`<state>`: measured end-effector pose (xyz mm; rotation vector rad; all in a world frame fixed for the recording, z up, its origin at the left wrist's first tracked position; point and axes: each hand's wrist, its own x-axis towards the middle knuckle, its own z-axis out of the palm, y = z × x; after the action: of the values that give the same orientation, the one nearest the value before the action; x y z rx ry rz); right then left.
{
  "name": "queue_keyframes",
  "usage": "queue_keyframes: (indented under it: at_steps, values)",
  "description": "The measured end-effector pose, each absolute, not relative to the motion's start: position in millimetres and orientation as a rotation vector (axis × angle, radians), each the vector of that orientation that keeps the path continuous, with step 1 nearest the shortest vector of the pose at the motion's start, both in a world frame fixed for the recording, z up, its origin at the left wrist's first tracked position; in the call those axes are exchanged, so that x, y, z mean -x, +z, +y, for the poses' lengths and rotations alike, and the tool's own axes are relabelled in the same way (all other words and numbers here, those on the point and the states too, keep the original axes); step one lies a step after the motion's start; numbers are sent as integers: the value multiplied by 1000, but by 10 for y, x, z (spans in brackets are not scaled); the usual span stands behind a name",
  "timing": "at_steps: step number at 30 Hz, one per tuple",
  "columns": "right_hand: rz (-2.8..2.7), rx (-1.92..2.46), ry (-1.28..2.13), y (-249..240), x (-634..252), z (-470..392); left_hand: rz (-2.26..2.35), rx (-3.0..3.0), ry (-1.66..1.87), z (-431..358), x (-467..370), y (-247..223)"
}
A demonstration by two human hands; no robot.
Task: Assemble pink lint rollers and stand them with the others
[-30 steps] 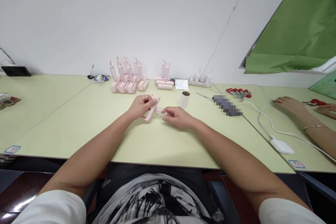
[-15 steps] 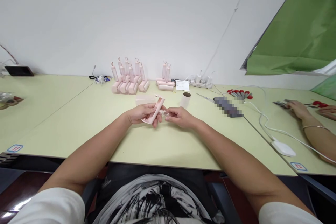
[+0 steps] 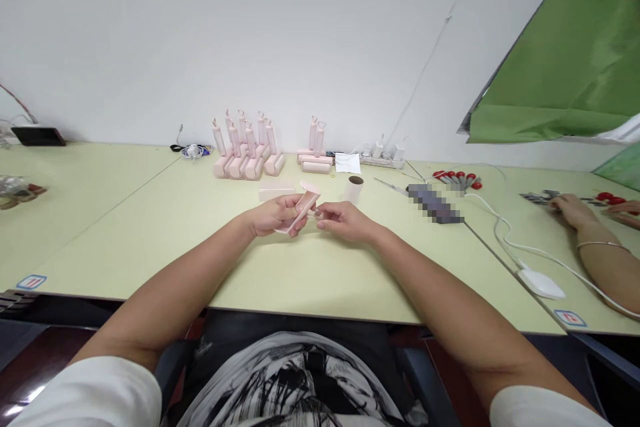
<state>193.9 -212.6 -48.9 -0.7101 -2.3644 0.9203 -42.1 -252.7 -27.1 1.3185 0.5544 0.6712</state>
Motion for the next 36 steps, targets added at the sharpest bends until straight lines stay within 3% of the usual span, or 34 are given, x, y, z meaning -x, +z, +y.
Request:
queue_keyframes:
  at_steps: [9,23,36]
  values:
    - [-2397,663,858,-394,-1901,-2157,442,-1291,603,-2470,505,-293]
    - [-2445,503,321,-453,-1761,-2154,487,-1342,566,-2414,645,-329]
    - [-2420,535,392,-456,-1768,-2148,546,-1485,636,-2452,617,-227]
